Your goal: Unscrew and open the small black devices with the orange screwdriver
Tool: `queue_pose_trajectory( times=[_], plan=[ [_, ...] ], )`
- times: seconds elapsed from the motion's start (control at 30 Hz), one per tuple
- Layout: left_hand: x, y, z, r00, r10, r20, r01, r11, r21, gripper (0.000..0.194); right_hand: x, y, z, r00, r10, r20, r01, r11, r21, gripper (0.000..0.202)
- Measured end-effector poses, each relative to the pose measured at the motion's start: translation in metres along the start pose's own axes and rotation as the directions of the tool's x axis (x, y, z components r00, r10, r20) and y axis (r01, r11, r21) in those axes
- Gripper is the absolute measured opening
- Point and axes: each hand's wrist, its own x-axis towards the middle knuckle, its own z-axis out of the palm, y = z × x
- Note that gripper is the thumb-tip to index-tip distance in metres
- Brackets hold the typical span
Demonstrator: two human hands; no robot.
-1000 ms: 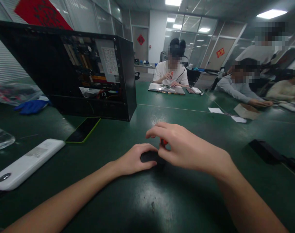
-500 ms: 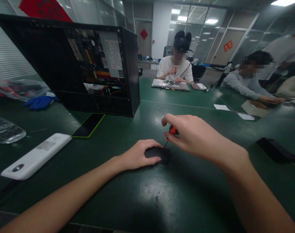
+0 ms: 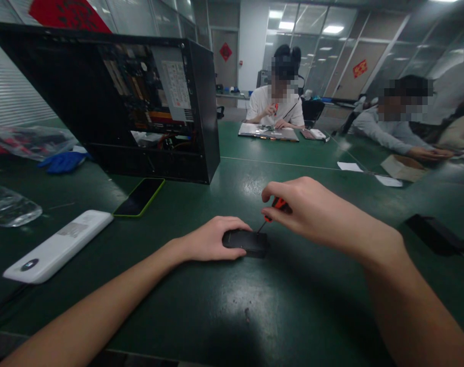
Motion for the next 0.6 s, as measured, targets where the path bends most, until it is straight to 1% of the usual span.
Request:
queue_pose_trajectory(
  times=[0.13, 0.23, 0.4, 0.6],
  plan=[
    [-0.001, -0.004, -0.003, 1.000, -0.002, -0.009, 0.003, 1.000, 0.024, 0.043, -0.002, 0.001, -0.001, 0.998, -0.046, -0.043, 0.048, 0.998, 0.041, 0.010],
    [-0.002, -0.005, -0.003, 1.000, 0.002, -0.026, -0.002, 1.000, 0.020, 0.043, -0.005, -0.003, -0.003, 0.993, -0.076, -0.086, 0.084, 0.992, 0.090, 0.011],
    [-0.002, -0.002, -0.006, 1.000, -0.002, 0.008, 0.002, 1.000, 0.000, 0.045, -0.004, -0.013, -0.002, 0.989, -0.136, -0.055, 0.143, 0.978, 0.151, 0.011],
    [-0.003, -0.002, -0.008, 0.999, -0.050, 0.021, 0.049, 0.998, 0.037, 0.046, 0.002, -0.013, 0.004, 0.991, -0.131, -0.022, 0.133, 0.977, 0.168, 0.013]
  ],
)
